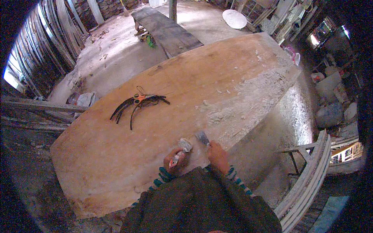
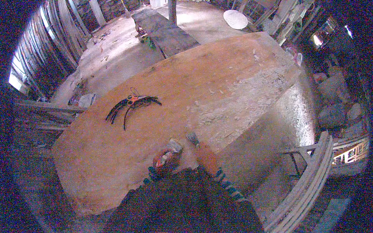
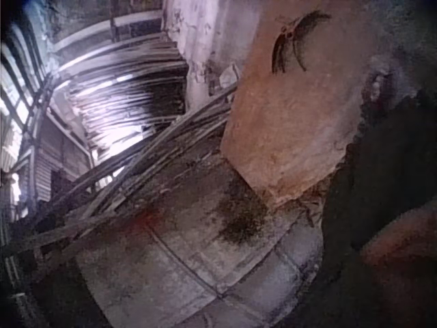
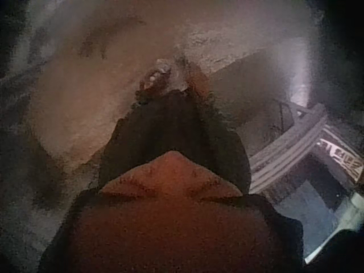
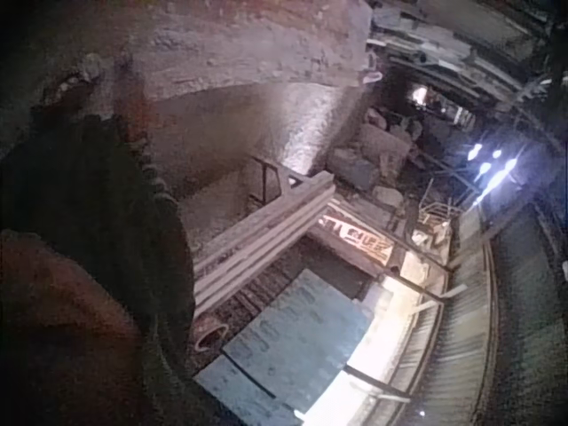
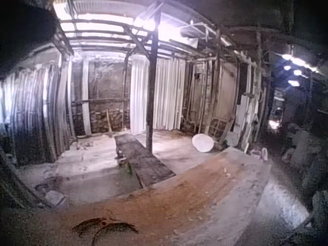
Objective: The person scrapes a large wooden board with a metal scraper, removing a white residue. They repeatedly wipe the scraper with a cloth and continue scraping across the board's surface.
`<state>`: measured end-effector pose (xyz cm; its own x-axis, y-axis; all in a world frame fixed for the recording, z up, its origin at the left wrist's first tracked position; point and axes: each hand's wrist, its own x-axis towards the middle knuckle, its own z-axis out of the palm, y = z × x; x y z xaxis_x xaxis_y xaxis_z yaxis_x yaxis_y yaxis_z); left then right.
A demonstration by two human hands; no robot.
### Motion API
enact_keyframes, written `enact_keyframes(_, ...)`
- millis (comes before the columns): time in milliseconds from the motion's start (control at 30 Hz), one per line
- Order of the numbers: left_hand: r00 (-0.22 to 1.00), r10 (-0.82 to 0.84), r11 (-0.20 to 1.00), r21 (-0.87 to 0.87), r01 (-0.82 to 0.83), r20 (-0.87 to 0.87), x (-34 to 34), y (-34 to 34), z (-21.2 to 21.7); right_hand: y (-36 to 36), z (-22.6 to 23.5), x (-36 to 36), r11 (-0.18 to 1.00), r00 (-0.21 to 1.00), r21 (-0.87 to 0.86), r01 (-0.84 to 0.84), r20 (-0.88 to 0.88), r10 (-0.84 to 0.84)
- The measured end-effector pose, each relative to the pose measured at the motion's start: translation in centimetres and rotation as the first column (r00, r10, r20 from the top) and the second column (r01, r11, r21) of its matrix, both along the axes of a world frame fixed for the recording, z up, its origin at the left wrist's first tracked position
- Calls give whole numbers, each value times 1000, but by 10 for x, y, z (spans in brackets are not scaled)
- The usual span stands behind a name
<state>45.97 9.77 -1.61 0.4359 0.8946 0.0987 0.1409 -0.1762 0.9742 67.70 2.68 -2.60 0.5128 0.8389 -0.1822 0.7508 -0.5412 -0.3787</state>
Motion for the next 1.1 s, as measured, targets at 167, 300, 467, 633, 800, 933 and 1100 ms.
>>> enact_keyframes(167, 981, 8, 987, -154, -38, -195, 0, 0, -23, 72, 28, 0, 998, 999, -55, -23, -23, 22)
enact_keyframes(300, 979, 66, 997, -24, -72, -194, -5, -1, -33, 47, 57, 10, 993, 992, -39, -111, -72, 108)
enact_keyframes(467, 988, 135, 991, -4, -135, -77, -11, -6, 2, 9, 15, 1, 993, 999, 110, -37, -11, 38)
enact_keyframes(633, 941, 215, 963, 216, -160, -261, -22, -3, 6, 60, 12, 33, 976, 990, 212, 55, -137, -26)
enact_keyframes(800, 913, 303, 950, 164, -267, -273, -73, -11, 26, 23, 49, 60, 955, 922, 221, 199, -373, -106)
enact_keyframes(933, 833, 355, 914, 346, -213, -424, -64, -25, 5, -29, 20, 91, 914, 912, 332, 231, -402, -84)
enact_keyframes(1100, 566, -323, 941, -190, 281, -759, 84, -17, -8, -36, 86, 105, 932, 898, 329, 154, -441, 8)
